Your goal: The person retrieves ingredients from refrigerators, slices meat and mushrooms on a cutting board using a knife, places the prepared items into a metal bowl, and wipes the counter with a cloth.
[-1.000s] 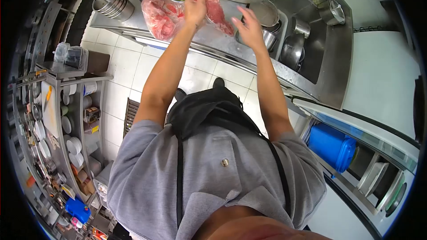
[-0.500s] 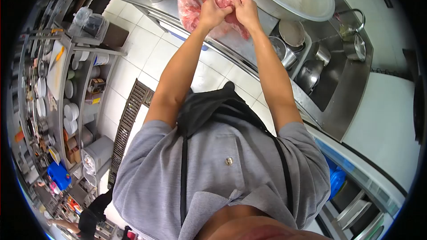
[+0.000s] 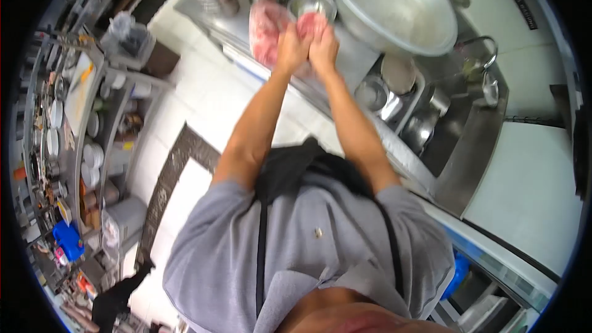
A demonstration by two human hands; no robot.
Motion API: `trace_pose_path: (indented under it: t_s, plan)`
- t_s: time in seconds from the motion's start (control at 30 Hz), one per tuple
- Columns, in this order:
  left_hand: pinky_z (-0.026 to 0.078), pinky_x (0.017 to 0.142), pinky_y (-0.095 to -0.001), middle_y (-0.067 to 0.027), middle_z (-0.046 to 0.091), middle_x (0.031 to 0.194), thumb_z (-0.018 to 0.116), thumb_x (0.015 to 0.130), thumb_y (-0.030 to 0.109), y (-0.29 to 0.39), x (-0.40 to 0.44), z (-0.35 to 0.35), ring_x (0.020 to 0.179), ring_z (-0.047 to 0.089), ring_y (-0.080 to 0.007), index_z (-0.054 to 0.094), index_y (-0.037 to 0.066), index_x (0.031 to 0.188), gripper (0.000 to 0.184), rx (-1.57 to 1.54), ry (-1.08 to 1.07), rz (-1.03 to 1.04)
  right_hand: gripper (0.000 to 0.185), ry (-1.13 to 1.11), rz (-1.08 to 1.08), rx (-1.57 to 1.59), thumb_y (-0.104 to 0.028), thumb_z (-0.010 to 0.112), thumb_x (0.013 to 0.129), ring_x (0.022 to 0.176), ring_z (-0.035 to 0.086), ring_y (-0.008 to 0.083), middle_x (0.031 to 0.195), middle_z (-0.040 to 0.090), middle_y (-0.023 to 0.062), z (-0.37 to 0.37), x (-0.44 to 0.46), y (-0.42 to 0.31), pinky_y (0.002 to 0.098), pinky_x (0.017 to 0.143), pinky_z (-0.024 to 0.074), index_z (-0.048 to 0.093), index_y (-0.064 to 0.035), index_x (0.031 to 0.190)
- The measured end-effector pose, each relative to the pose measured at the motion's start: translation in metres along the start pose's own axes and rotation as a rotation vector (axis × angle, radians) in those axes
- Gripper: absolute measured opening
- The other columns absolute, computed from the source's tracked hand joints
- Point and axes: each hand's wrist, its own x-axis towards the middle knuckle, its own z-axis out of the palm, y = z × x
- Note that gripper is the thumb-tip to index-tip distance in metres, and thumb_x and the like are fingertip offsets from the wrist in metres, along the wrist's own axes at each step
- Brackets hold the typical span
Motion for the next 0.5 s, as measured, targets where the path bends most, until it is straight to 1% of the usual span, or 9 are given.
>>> trace_pose_path:
  t_s: [0.03, 0.07, 0.1, 0.17, 0.2, 0.27, 0.33, 0.4, 0.5]
  plan:
    - [0.051, 0.075, -0.0517, -0.0313, 0.066, 0.096, 0.069, 0.085, 0.033, -0.017, 0.0, 0.011, 0.089, 0.064, -0.0461, 0.056, -0.006, 0.112, 0.05, 0.053, -0.014, 0.049, 0.025, -0.038, -0.049, 0.052, -0.016, 0.052, 0.092, 0.094, 0.062, 0.0476, 0.101, 0.066, 0.027, -0.004, -0.006, 0.005, 0.0532, 0.079, 0.0492, 0.058, -0.0031, 0.112]
    - [0.051, 0.079, -0.05, -0.03, 0.064, 0.103, 0.067, 0.088, 0.034, -0.041, 0.0, 0.023, 0.094, 0.063, -0.0451, 0.054, -0.006, 0.117, 0.051, 0.076, 0.077, 0.226, 0.031, -0.014, -0.104, 0.14, -0.017, 0.051, 0.093, 0.1, 0.063, 0.0439, 0.108, 0.067, 0.0223, -0.004, -0.008, 0.005, 0.0499, 0.084, 0.0503, 0.058, -0.0061, 0.121]
    - [0.05, 0.081, -0.0503, -0.0279, 0.064, 0.103, 0.068, 0.087, 0.031, -0.053, 0.01, 0.033, 0.095, 0.064, -0.0444, 0.051, -0.006, 0.121, 0.053, -0.051, 0.143, 0.348, 0.034, -0.018, -0.108, 0.212, -0.019, 0.05, 0.095, 0.105, 0.063, 0.0399, 0.114, 0.067, 0.0182, -0.005, -0.007, 0.0, 0.0474, 0.089, 0.0497, 0.058, -0.0093, 0.126]
    - [0.051, 0.081, -0.0505, -0.0292, 0.064, 0.103, 0.071, 0.084, 0.026, -0.019, 0.002, 0.011, 0.095, 0.063, -0.0461, 0.054, -0.003, 0.116, 0.046, 0.0, 0.027, 0.121, 0.033, 0.065, -0.065, 0.143, -0.023, 0.049, 0.096, 0.101, 0.063, 0.0405, 0.109, 0.067, 0.02, 0.014, -0.001, 0.015, 0.0483, 0.087, 0.0495, 0.059, -0.0072, 0.125]
    - [0.053, 0.084, -0.0423, -0.0267, 0.066, 0.1, 0.07, 0.079, 0.012, -0.003, 0.002, -0.001, 0.095, 0.067, -0.039, 0.053, -0.003, 0.122, 0.049, 0.068, 0.01, 0.043, 0.03, -0.025, 0.087, -0.032, -0.023, 0.049, 0.097, 0.094, 0.064, 0.0429, 0.105, 0.067, 0.023, 0.014, 0.0, 0.011, 0.0502, 0.082, 0.0499, 0.059, -0.0043, 0.118]
    - [0.053, 0.081, -0.0403, -0.0217, 0.068, 0.1, 0.07, 0.079, 0.013, 0.029, 0.003, -0.039, 0.093, 0.068, -0.0324, 0.054, -0.003, 0.122, 0.049, 0.009, -0.005, 0.097, 0.027, 0.025, 0.027, 0.028, -0.024, 0.048, 0.1, 0.095, 0.066, 0.0414, 0.102, 0.068, 0.0234, 0.007, -0.001, -0.024, 0.0484, 0.08, 0.051, 0.06, -0.0033, 0.111]
    - [0.053, 0.082, -0.0357, -0.014, 0.067, 0.108, 0.068, 0.084, 0.013, -0.005, 0.011, -0.065, 0.095, 0.065, -0.0228, 0.053, -0.001, 0.127, 0.048, -0.304, 0.034, 0.218, 0.024, 0.061, -0.172, 0.24, -0.022, 0.049, 0.099, 0.09, 0.067, 0.0404, 0.098, 0.067, 0.0245, 0.021, -0.004, -0.062, 0.048, 0.076, 0.0513, 0.059, -0.0009, 0.106]
    - [0.049, 0.088, -0.0332, -0.0096, 0.062, 0.116, 0.068, 0.086, 0.018, 0.009, -0.002, -0.12, 0.103, 0.06, -0.0198, 0.051, 0.002, 0.13, 0.05, -0.761, -0.022, -0.06, 0.025, -0.084, -0.171, 0.228, -0.021, 0.051, 0.098, 0.089, 0.067, 0.0386, 0.098, 0.067, 0.0237, 0.032, -0.008, -0.107, 0.0459, 0.075, 0.0516, 0.06, -0.0005, 0.109]
    - [0.045, 0.098, -0.0327, -0.0117, 0.057, 0.127, 0.068, 0.089, 0.015, -0.026, 0.005, -0.191, 0.113, 0.057, -0.0203, 0.045, 0.002, 0.137, 0.055, -0.826, 0.075, 0.009, 0.023, -0.331, -0.307, 0.27, -0.021, 0.054, 0.097, 0.089, 0.067, 0.0382, 0.096, 0.067, 0.0233, 0.099, -0.026, -0.135, 0.0447, 0.075, 0.0513, 0.061, -0.0017, 0.106]
